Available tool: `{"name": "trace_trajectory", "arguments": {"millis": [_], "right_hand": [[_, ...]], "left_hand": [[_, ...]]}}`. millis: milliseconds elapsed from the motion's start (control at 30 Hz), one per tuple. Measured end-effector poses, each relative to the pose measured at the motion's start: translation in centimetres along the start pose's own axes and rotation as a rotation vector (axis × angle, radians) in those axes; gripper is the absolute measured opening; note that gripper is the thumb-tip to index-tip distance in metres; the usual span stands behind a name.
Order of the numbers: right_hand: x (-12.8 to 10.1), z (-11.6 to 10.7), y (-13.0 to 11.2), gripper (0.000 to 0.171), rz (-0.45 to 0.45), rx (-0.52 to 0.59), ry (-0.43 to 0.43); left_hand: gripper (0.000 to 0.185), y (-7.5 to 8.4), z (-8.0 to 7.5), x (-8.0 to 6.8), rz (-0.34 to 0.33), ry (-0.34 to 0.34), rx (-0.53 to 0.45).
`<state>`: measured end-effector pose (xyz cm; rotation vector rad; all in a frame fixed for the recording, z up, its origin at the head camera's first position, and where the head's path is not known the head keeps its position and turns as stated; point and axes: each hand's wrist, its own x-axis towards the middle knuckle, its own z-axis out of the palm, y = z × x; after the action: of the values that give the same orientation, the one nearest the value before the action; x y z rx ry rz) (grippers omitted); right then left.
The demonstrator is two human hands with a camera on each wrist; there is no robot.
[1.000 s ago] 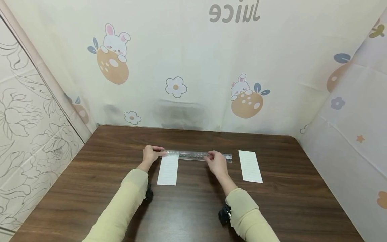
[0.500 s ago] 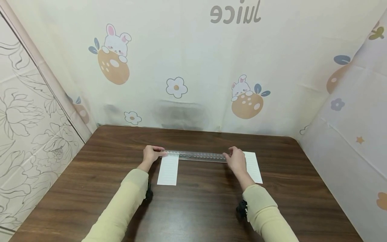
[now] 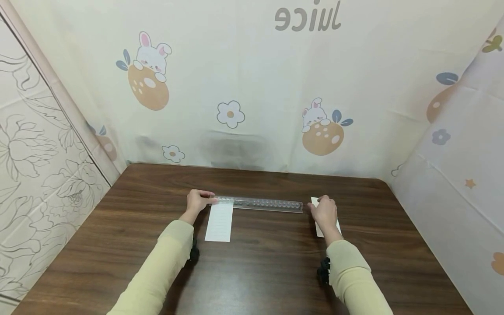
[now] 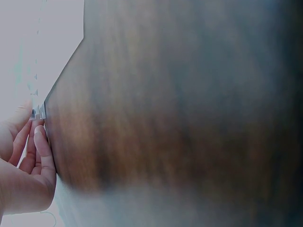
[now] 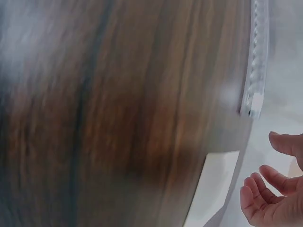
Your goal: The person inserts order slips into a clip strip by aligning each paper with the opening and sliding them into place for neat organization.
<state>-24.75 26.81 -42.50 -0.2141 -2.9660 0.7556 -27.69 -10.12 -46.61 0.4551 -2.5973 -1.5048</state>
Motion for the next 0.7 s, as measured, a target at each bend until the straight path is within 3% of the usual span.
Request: {"name": "trace_trajectory", "arguments": {"millis": [267, 500, 700], "right_hand": [[0.3, -0.1, 2.1, 0.051, 0.126, -0.02, -0.05], [0.6, -0.2, 2.9, 0.075, 0.301, -0.011, -0.072], [0.8, -0.3, 3.4, 0.084, 0.374, 0.008, -0.098]], "left_hand": [[0.017, 0.0, 0.0, 0.1, -0.006, 0.002, 0.015], [0.016, 0.0, 0.1, 0.1, -0.006, 0.001, 0.01], [0.017, -0.1, 0.0, 0.1, 0.0, 0.0, 0.012]]}}
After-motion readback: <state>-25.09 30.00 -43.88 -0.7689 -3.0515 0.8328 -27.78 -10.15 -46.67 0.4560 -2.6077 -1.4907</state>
